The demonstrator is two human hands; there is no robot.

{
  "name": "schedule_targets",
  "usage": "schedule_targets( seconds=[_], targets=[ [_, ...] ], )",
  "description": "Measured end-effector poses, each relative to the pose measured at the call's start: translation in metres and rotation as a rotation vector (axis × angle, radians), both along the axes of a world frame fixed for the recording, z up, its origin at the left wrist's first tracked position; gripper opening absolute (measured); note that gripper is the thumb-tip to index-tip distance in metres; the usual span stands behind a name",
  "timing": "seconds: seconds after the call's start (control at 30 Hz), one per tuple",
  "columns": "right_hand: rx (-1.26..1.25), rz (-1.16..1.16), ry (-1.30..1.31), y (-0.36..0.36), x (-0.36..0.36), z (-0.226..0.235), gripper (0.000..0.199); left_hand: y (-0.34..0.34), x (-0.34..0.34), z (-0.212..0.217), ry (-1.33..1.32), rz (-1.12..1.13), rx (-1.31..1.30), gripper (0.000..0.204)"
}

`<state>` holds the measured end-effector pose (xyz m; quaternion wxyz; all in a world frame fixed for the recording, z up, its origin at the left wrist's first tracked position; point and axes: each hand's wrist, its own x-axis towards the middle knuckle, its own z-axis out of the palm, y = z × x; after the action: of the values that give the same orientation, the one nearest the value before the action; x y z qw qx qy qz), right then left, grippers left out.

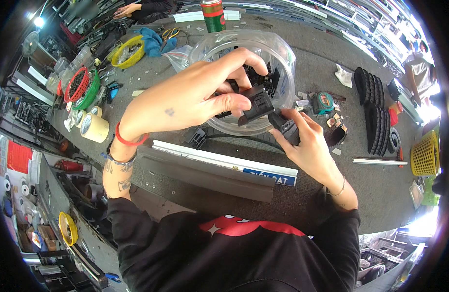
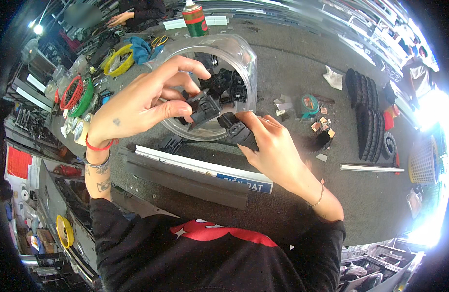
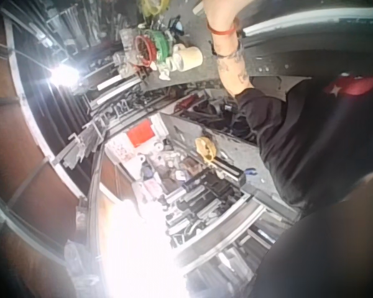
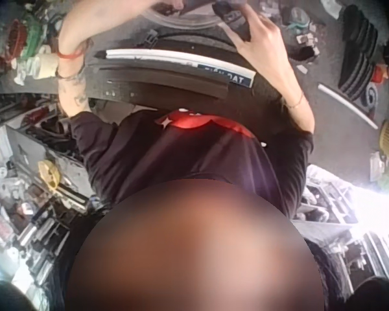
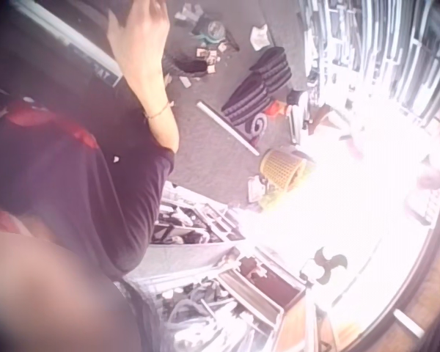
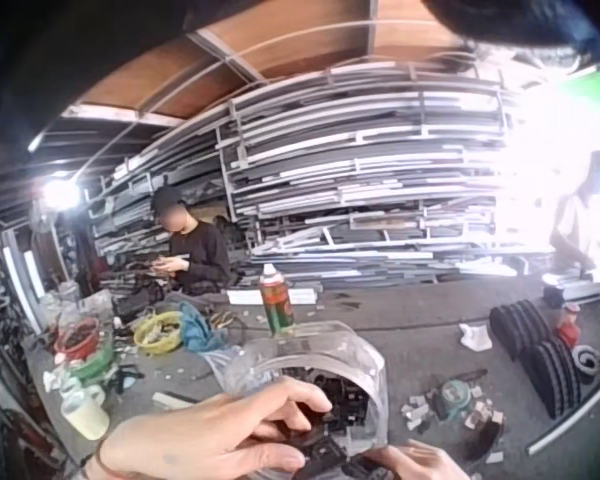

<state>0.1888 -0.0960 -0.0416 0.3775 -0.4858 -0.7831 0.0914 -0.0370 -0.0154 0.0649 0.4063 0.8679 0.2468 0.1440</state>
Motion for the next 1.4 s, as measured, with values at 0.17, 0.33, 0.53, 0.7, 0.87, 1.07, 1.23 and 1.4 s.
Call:
schedule_targets(
  seconds=[0.17,0.33,0.53,0.7,0.87,1.07,1.23,1.4],
  targets=[
    [0.051,0.031,0.003,0.002,0.002,-0.001,0.047,-0.005,-0.009,0.003,-0.075,0.056,-0.016,0.045],
    [0.045,0.007,-0.081,0.000,-0.001,-0.002,0.037,0.005,-0.001,-0.010,-0.033,0.070,0.745,0.034],
    [0.052,0.047,-0.089,-0.004,-0.004,-0.004,0.036,0.000,0.031,-0.054,0.653,0.102,1.046,0.026],
    [0.088,0.086,-0.131,-0.007,-0.008,-0.007,0.037,0.038,0.045,-0.074,0.251,0.248,1.154,0.009],
    [0.108,0.080,-0.162,-0.009,-0.011,-0.010,0.037,0.050,0.052,-0.083,0.614,-0.042,0.752,0.032],
    [0.109,0.125,-0.197,-0.008,-0.013,-0.015,0.036,0.045,0.073,-0.126,0.591,0.133,0.930,0.016],
    [0.140,0.104,-0.183,-0.004,-0.012,-0.015,0.035,0.052,0.070,-0.106,0.467,0.221,1.010,0.022],
    [0.169,0.104,-0.136,0.001,-0.008,-0.012,0.035,0.030,0.038,-0.055,0.201,0.263,0.623,0.017]
  ],
)
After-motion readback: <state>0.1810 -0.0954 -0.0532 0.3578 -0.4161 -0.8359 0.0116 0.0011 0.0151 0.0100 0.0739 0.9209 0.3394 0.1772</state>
